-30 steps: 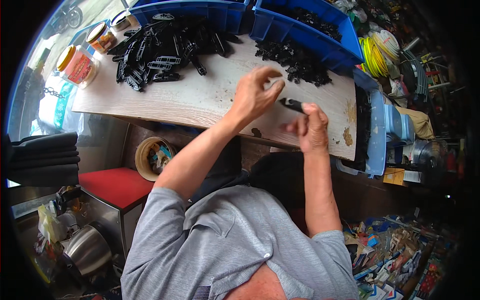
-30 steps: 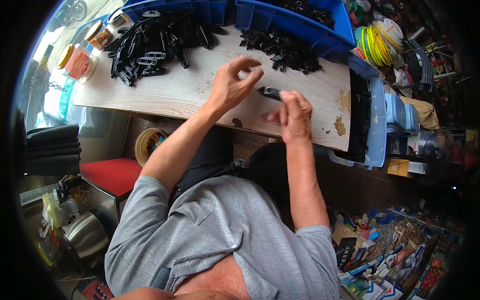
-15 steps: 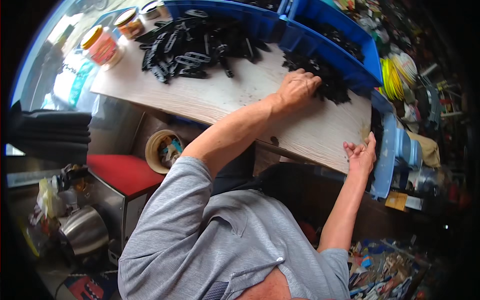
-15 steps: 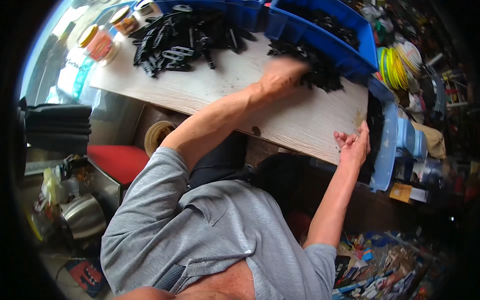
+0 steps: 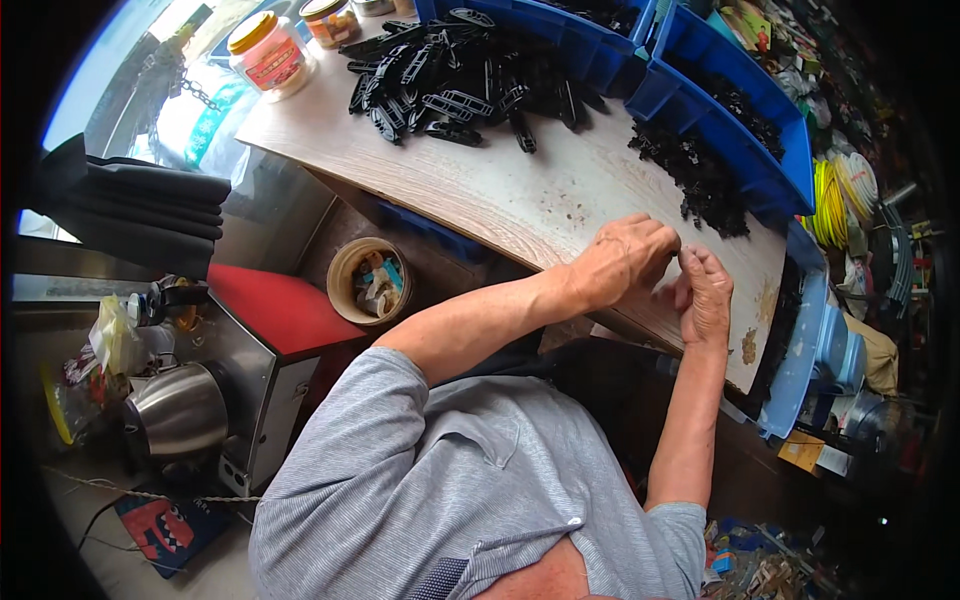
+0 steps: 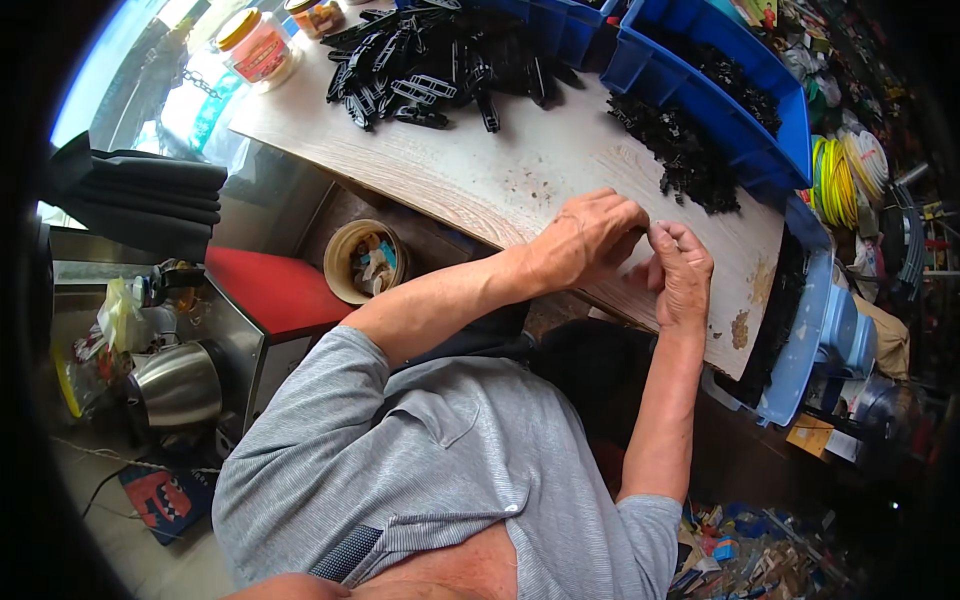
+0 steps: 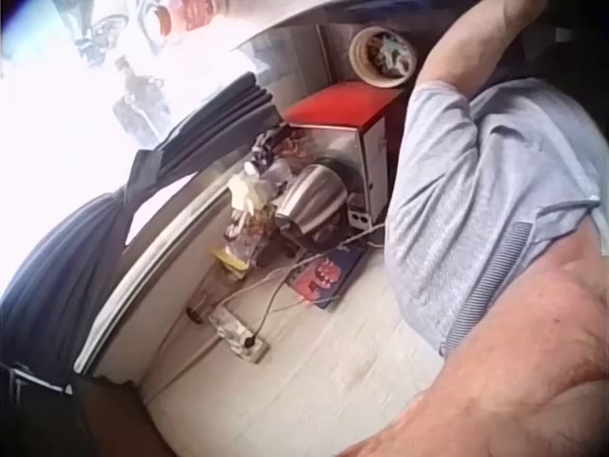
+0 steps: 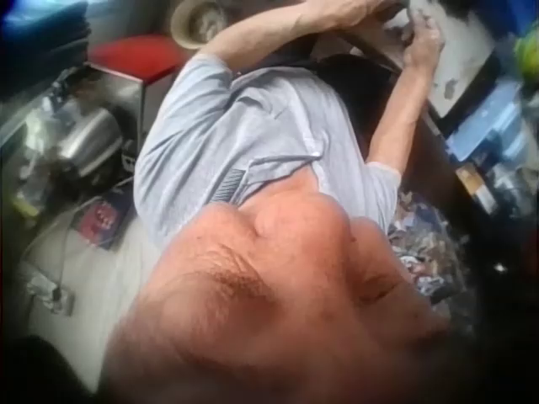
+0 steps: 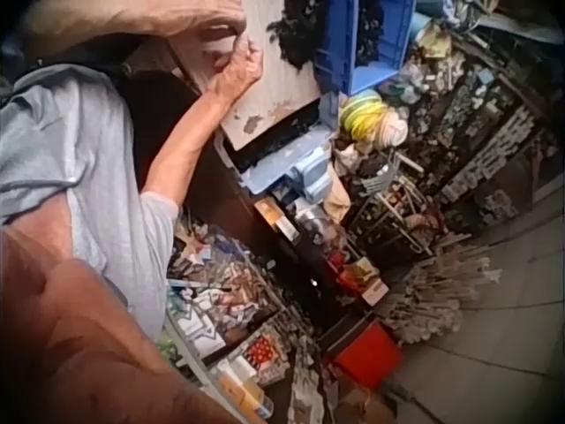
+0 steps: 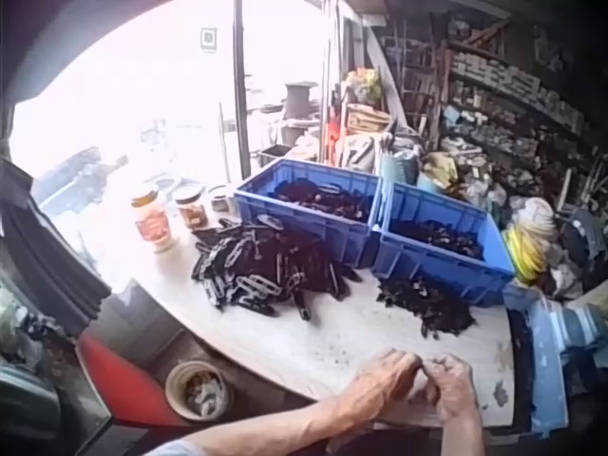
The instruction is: Assembling small black plastic or mechanical components at a workbench.
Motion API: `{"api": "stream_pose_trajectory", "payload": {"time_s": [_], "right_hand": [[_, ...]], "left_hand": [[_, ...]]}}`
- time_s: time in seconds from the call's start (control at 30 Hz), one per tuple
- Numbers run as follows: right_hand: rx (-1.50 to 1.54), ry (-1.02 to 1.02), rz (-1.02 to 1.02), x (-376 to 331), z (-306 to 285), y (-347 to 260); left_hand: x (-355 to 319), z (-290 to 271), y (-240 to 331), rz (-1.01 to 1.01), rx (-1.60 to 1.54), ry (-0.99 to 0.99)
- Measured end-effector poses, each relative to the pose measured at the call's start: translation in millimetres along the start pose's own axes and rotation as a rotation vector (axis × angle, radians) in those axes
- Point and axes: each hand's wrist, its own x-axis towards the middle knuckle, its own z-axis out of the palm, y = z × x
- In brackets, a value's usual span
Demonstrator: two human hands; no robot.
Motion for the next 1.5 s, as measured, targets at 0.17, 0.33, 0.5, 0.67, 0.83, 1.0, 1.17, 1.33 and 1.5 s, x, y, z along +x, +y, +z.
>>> {"api": "stream_pose_trajectory", "payload": {"time_s": [0.17,0.33,0.5,0.67,0.83,1.0,1.17,1.33,1.5], "right_hand": [[-0.041,-0.067,0.011,-4,5,1],[-0.029,-0.149,-0.015,-7,8,7],[0.033,-0.112,-0.054,-10,11,9],[0.079,-0.093,-0.083,-8,11,11],[0.064,-0.041,-0.044,-10,18,5],[0.068,-0.009,-0.030,-10,21,5],[0.093,0.015,-0.034,-11,25,5],[0.128,0.020,-0.023,-13,28,4],[0.197,0.010,-0.040,-11,31,7]], "left_hand": [[-13,-6,4,-0.002,0.027,0.012],[-27,-48,18,-0.055,0.171,0.096],[-48,-141,-36,-0.478,0.731,0.213],[-59,-171,-47,-0.444,0.984,0.151],[-73,-155,-35,-0.225,0.825,0.238],[-70,-124,-17,-0.147,0.662,0.217],[-60,-105,-9,-0.172,0.603,0.169],[-55,-99,-11,-0.182,0.611,0.111],[-49,-96,-11,-0.183,0.678,0.145]]}}
